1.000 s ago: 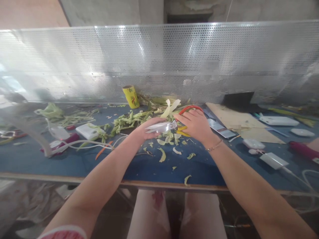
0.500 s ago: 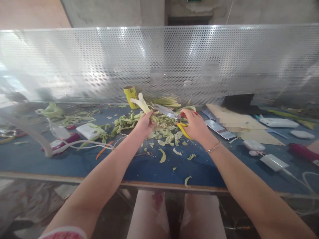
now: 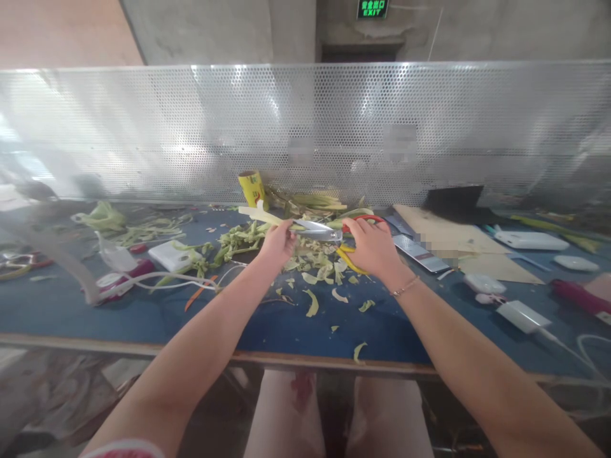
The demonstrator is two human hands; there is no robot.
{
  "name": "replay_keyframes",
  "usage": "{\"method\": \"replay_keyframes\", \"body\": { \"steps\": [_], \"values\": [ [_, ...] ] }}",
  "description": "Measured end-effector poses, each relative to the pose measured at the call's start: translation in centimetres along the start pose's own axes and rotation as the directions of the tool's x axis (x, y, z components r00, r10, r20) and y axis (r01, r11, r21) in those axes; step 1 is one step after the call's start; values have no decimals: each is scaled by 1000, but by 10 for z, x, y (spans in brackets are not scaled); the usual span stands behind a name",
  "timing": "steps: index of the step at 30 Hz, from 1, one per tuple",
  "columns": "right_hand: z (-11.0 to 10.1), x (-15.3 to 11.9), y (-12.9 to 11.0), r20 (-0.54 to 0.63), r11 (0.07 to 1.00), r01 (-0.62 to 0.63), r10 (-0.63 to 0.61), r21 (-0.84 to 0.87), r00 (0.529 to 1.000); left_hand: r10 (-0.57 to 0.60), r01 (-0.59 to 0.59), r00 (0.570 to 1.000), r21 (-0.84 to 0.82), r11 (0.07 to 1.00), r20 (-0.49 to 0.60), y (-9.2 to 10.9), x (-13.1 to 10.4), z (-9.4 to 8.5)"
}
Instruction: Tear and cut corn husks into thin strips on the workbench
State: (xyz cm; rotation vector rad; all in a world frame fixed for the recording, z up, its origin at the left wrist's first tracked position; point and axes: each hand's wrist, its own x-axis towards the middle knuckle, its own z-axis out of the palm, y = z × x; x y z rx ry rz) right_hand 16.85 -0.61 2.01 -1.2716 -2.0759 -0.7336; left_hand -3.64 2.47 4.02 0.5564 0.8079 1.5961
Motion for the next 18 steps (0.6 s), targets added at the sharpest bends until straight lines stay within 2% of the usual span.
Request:
{"method": "replay_keyframes", "body": {
  "steps": [18],
  "values": [
    [7, 0, 5, 1, 998, 44, -44, 35, 999, -48, 48, 999, 31, 998, -13, -3, -1, 1]
  ]
}}
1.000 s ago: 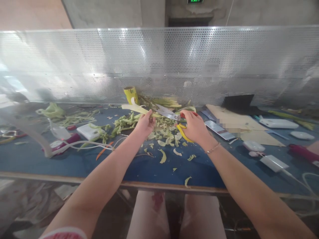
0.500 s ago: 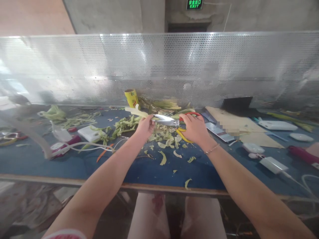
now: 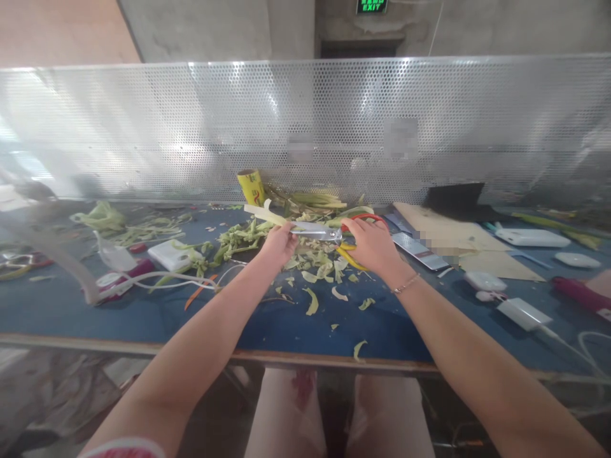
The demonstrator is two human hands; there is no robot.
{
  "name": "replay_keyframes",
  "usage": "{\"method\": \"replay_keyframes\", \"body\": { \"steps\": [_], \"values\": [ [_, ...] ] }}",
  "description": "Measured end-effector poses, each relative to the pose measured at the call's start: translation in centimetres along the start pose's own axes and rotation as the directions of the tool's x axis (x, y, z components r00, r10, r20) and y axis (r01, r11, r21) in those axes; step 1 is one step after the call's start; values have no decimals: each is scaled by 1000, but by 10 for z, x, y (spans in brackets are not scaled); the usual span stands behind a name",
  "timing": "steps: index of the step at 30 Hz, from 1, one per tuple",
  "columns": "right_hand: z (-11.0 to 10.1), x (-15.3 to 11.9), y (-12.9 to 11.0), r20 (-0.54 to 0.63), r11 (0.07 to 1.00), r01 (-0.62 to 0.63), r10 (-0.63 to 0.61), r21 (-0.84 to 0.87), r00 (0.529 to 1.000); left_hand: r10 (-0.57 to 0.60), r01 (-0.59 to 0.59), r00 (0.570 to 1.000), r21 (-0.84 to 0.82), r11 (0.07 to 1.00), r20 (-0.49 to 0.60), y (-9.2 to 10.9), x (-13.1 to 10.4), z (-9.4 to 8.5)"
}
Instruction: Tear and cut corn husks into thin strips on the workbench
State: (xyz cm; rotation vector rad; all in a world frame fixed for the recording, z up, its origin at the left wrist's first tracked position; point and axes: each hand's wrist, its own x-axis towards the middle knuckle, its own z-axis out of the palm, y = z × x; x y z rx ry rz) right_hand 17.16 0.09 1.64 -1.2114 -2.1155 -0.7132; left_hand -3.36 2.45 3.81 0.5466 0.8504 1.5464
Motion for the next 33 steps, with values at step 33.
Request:
{"method": "replay_keyframes", "body": {
  "steps": [33],
  "values": [
    [9, -18, 79, 632, 799, -526, 574, -292, 521, 12, -160, 907, 318, 934, 421, -12, -12, -3]
  ]
}}
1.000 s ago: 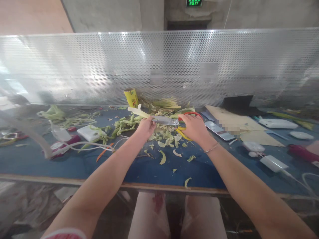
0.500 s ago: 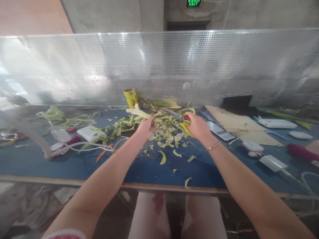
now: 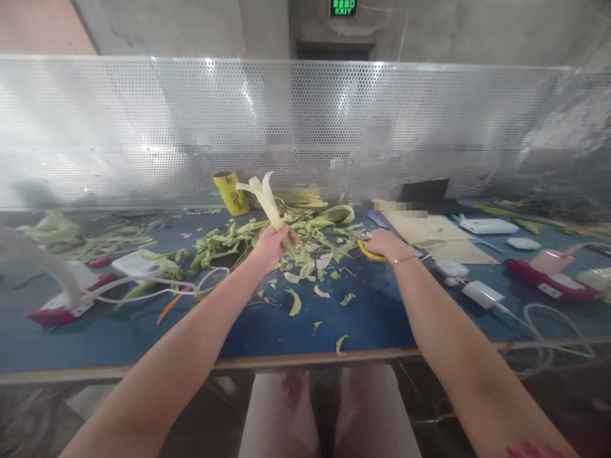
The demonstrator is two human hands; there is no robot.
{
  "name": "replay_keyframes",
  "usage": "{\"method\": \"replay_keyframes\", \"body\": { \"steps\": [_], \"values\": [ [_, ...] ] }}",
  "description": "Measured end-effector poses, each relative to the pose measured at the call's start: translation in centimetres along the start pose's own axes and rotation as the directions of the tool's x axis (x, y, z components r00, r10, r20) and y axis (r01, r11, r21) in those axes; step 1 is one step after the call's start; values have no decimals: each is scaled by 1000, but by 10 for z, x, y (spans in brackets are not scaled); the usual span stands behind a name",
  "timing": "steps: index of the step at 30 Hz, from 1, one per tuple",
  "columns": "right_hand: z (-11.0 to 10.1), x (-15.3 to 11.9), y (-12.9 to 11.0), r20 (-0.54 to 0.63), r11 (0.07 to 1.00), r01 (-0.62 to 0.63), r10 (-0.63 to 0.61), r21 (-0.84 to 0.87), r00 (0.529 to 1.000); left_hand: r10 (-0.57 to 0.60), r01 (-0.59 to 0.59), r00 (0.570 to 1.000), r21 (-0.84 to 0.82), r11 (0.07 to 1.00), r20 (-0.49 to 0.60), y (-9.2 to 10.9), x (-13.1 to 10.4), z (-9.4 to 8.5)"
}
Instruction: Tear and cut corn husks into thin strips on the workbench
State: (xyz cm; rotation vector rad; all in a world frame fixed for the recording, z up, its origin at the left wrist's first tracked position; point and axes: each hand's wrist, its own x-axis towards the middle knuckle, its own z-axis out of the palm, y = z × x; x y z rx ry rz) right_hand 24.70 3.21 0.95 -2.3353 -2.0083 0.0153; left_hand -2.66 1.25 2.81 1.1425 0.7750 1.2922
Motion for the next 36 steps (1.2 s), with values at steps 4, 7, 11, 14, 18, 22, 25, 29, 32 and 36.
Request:
{"method": "replay_keyframes", "body": {
  "steps": [4, 7, 11, 14, 18, 22, 25, 29, 32, 36],
  "values": [
    [-9, -4, -7, -128, 1000, -22, 23, 5, 992, -47, 51, 997, -77, 996, 59, -3, -2, 2],
    [-13, -7, -16, -293, 992, 86, -56, 90, 954, -111, 121, 991, -141, 983, 73, -4, -2, 3],
    [-6, -5, -29, -353, 961, 224, -156, 160, 923, -172, 182, 983, -189, 965, 71, -5, 0, 3],
    [3, -1, -34, -285, 939, 295, -237, 179, 929, -156, 161, 987, -170, 972, 37, -5, 1, 4],
    [12, 1, -38, -203, 917, 359, -324, 172, 924, -95, 97, 995, -110, 989, 18, -5, 3, 4],
    [18, 0, -39, -153, 901, 404, -382, 159, 911, -49, 48, 999, -71, 996, -12, -9, 8, 1],
    [20, 1, -39, -150, 901, 411, -392, 136, 908, -16, 10, 996, -77, 997, -86, -10, 12, -4],
    [20, 1, -38, -180, 908, 405, -382, 108, 906, -18, 2, 984, -90, 996, -177, -5, 14, -8],
    [17, -2, -40, -216, 908, 406, -378, 105, 900, 21, -42, 969, -81, 996, -244, 1, 14, -10],
    [14, -8, -48, -261, 847, 513, -469, 138, 844, 133, -156, 939, -46, 987, -317, 7, 17, -16]
  ]
}}
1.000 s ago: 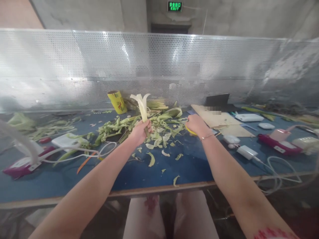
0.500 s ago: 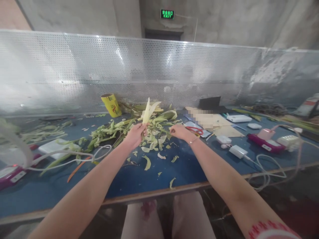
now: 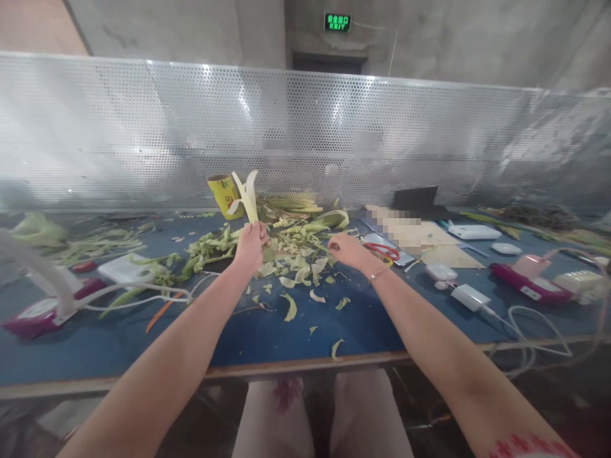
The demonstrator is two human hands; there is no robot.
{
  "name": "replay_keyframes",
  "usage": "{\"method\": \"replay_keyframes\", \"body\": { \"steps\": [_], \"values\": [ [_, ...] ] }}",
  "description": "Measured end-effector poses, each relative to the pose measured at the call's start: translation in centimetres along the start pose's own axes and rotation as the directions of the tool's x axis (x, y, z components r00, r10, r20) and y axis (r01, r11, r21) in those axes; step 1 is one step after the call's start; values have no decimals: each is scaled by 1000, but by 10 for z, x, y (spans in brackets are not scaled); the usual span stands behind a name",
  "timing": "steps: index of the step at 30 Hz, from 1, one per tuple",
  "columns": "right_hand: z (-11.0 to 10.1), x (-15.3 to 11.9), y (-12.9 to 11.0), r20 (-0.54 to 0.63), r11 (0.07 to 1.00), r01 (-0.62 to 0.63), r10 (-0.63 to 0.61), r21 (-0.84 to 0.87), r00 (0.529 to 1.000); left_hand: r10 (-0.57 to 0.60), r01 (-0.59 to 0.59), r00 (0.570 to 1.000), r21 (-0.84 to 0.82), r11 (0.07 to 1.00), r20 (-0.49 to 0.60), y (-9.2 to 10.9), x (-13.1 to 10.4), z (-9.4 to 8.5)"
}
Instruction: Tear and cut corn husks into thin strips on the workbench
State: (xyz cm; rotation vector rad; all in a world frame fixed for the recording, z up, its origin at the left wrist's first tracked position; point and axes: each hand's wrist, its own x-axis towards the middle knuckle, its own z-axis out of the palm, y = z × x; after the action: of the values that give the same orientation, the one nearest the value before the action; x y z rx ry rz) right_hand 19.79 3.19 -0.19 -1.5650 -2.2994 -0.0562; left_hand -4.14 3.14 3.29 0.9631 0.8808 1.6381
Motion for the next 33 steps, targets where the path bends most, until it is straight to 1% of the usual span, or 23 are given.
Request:
{"method": "replay_keyframes", "body": {
  "steps": [2, 4, 6, 8, 11, 13, 14, 16, 19, 21, 22, 24, 25, 26, 31, 33],
  "values": [
    [3, 0, -6, 23, 996, 83, -84, 20, 996, -14, 14, 1000, -19, 1000, 19, 1, 2, -1],
    [9, 0, -11, 69, 994, 111, -111, 3, 991, -60, 63, 996, -41, 997, 68, -1, 2, -1],
    [15, 1, -16, 99, 996, 83, -80, -19, 992, -96, 102, 987, -42, 994, 132, -6, 1, 0],
    [18, 1, -20, 90, 999, 33, -33, -3, 995, -100, 104, 979, -11, 995, 177, -12, -1, 1],
    [14, 1, -22, 21, 999, -11, 10, 53, 1000, -53, 31, 974, 100, 994, 220, -20, -1, 0],
    [8, 1, -21, -74, 989, -62, 73, 137, 995, -12, -41, 969, 211, 977, 247, -23, -1, -2],
    [4, 1, -20, -124, 973, -96, 123, 208, 985, 2, -73, 966, 267, 961, 259, -24, -1, -3],
    [-2, 2, -18, -191, 912, -139, 226, 386, 955, 11, -112, 961, 353, 929, 277, -25, -1, -4],
    [-10, 4, -18, -215, 779, -111, 303, 618, 929, 4, -141, 956, 446, 884, 295, -24, -4, -3],
    [-15, 3, -20, -220, 717, -83, 319, 692, 922, 25, -201, 949, 543, 816, 314, -23, -7, -1],
    [-17, 2, -22, -219, 708, -77, 318, 702, 923, 44, -242, 945, 601, 762, 324, -21, -9, 1],
    [-21, -1, -24, -216, 724, -72, 298, 686, 930, 74, -308, 936, 696, 649, 345, -19, -13, 3],
    [-22, -2, -25, -215, 734, -66, 282, 676, 935, 75, -323, 933, 723, 611, 353, -17, -15, 4],
    [-23, -3, -25, -214, 742, -55, 262, 668, 941, 68, -330, 930, 736, 592, 362, -16, -17, 5],
    [-20, -2, -19, -226, 749, 12, 184, 662, 956, 29, -326, 919, 716, 617, 393, -17, -17, 6],
    [-20, -2, -17, -221, 779, 11, 163, 627, 962, 13, -312, 919, 708, 634, 393, -21, -14, 4]
  ]
}}
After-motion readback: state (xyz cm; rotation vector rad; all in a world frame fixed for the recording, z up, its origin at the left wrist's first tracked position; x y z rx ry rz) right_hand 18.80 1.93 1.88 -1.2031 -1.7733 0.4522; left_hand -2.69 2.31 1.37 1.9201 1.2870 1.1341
